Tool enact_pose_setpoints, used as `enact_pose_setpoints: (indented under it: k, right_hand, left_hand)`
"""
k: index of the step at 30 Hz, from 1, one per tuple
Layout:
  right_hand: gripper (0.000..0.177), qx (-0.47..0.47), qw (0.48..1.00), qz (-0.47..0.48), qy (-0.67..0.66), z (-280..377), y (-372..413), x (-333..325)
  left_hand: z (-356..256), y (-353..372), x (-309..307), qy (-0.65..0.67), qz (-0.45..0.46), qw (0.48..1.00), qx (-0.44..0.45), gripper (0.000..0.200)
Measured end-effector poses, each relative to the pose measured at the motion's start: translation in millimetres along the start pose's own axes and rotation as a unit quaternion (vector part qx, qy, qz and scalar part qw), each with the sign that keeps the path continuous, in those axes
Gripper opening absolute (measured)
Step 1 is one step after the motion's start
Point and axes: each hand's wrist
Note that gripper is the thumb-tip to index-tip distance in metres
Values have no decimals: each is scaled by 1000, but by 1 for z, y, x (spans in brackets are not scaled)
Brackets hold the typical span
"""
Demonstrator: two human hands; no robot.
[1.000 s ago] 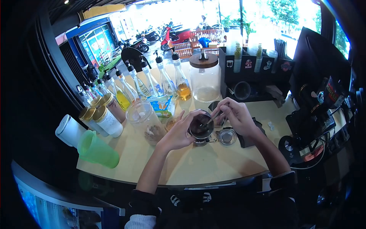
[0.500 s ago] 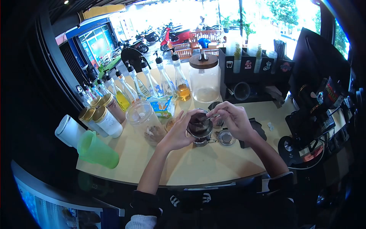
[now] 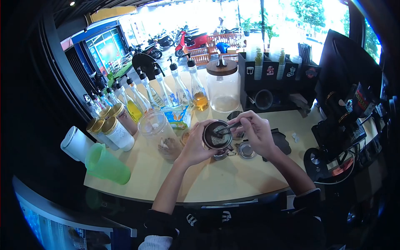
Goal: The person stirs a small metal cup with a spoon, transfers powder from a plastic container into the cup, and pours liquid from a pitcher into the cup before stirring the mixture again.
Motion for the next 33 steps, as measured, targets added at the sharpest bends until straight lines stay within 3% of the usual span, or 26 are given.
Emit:
enact_pose_setpoints:
  k: [2,13,15,21,24,28,30,33]
  right_hand:
    - [17,23,999,22,-15,5,3,1]
    - [16,30,999,34,26,10,4,-3]
    - [16,-5,1000,11,10,7,2,-2]
    - [16,-13,999,34,32,10,2,-6]
    - [16,26,995,70,70,15,4,-7]
    - [16,8,999,32,14,11,-2,-6]
    - [21,90,991,103,5,13,-5,-11]
    - [21,112,988,103,5,13,-13,-21]
  left_hand:
    - [8,1,6,-17,-64,998,4,83]
    - [7,3,15,-39,-98,994,-5,84]
    - [7,4,15,-52,-103,993,4,84]
    - [6,5,13,-71,-88,994,-3,83]
    - [4,5,12,-9,-66,998,-22,82]
    - [-7,4,2,-27,-13,1000,-10,80]
    - [-9,2,-2,-48,21,998,-27,80]
    - [-6,1,-6,-103,54,993,10,81]
Point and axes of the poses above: each hand's wrist, its own y-axis away from the middle knuckle, its own x-axis out of the palm, z = x × y, and after that the axes turned 9 degrees about z, right-handed
